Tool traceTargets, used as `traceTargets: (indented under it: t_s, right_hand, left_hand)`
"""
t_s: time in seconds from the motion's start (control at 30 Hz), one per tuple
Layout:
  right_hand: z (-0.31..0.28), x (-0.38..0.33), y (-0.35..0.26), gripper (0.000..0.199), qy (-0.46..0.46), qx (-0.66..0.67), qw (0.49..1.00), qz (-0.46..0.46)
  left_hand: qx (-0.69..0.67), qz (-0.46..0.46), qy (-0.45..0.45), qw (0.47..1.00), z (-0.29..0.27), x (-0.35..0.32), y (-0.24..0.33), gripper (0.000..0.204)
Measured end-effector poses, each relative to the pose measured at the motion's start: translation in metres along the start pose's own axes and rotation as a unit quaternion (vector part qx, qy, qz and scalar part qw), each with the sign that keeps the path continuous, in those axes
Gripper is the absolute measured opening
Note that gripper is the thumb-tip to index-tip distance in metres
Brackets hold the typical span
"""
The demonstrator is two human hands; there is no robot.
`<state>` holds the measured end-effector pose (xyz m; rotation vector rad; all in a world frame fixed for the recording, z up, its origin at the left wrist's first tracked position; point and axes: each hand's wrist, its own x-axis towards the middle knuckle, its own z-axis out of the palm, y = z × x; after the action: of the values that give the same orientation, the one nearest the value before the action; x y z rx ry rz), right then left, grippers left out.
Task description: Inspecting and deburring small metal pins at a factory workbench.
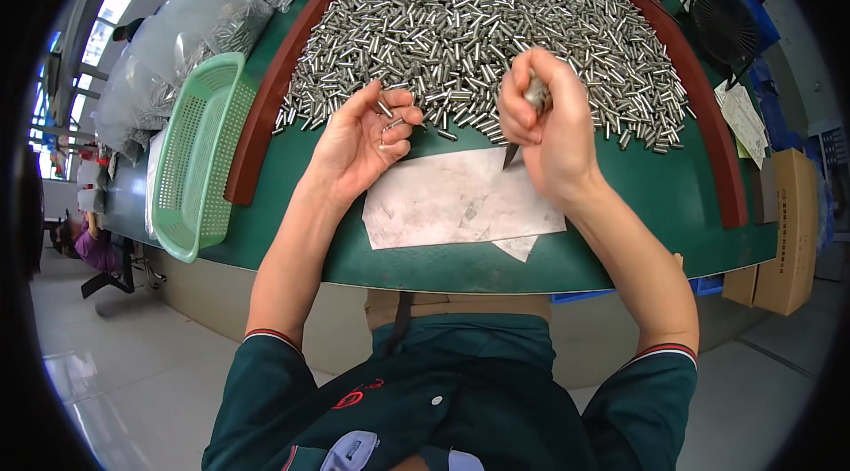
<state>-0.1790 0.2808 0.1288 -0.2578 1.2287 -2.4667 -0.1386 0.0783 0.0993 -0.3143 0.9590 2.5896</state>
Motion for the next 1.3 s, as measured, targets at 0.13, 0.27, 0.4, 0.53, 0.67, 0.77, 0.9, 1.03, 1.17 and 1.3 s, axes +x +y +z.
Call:
traceTargets:
  t_s: [0.13, 0.27, 0.4, 0.53, 0.67, 0.77, 0.9, 1.03, 1.17, 1.3]
  right_hand:
    - [-0.006, -0.012, 0.014, 0.029, -0.031, -0.005, 0.999, 0.005]
    - [-0.012, -0.014, 0.016, 0.032, -0.05, -0.02, 0.998, -0.015]
    - [-0.013, -0.014, 0.017, 0.033, -0.067, -0.021, 0.997, -0.022]
    - [-0.014, -0.016, 0.017, 0.033, -0.076, -0.066, 0.995, -0.025]
    - [-0.013, -0.018, 0.017, 0.032, -0.072, -0.079, 0.993, -0.042]
    - [-0.012, -0.017, 0.015, 0.032, -0.074, -0.069, 0.994, -0.046]
    - [-0.013, -0.016, 0.015, 0.032, -0.069, -0.054, 0.995, -0.04]
    - [-0.015, -0.015, 0.016, 0.032, -0.055, -0.035, 0.998, -0.028]
    - [-0.016, -0.013, 0.016, 0.032, -0.056, -0.023, 0.998, -0.011]
    - [-0.017, -0.013, 0.016, 0.033, -0.057, -0.008, 0.998, -0.006]
  left_hand:
    - [0.062, 0.043, 0.01, 0.997, 0.001, -0.002, -0.002, 0.032]
    - [0.243, 0.067, 0.036, 0.967, 0.009, -0.002, -0.007, 0.019]
    - [0.604, 0.238, 0.048, 0.759, 0.019, 0.0, -0.021, 0.01]
    - [0.742, 0.304, 0.017, 0.598, 0.02, 0.005, -0.032, 0.009]
    - [0.797, 0.335, -0.011, 0.502, 0.02, 0.008, -0.03, 0.006]
    - [0.637, 0.289, 0.037, 0.713, 0.024, 0.001, -0.027, 0.007]
    - [0.204, 0.099, 0.034, 0.973, 0.022, -0.001, -0.011, 0.002]
    - [0.143, 0.059, 0.025, 0.988, 0.014, 0.002, -0.011, 0.006]
    - [0.204, 0.023, 0.012, 0.979, 0.01, 0.003, -0.014, 0.018]
    - [0.211, 0.016, 0.022, 0.977, 0.009, 0.003, -0.015, 0.016]
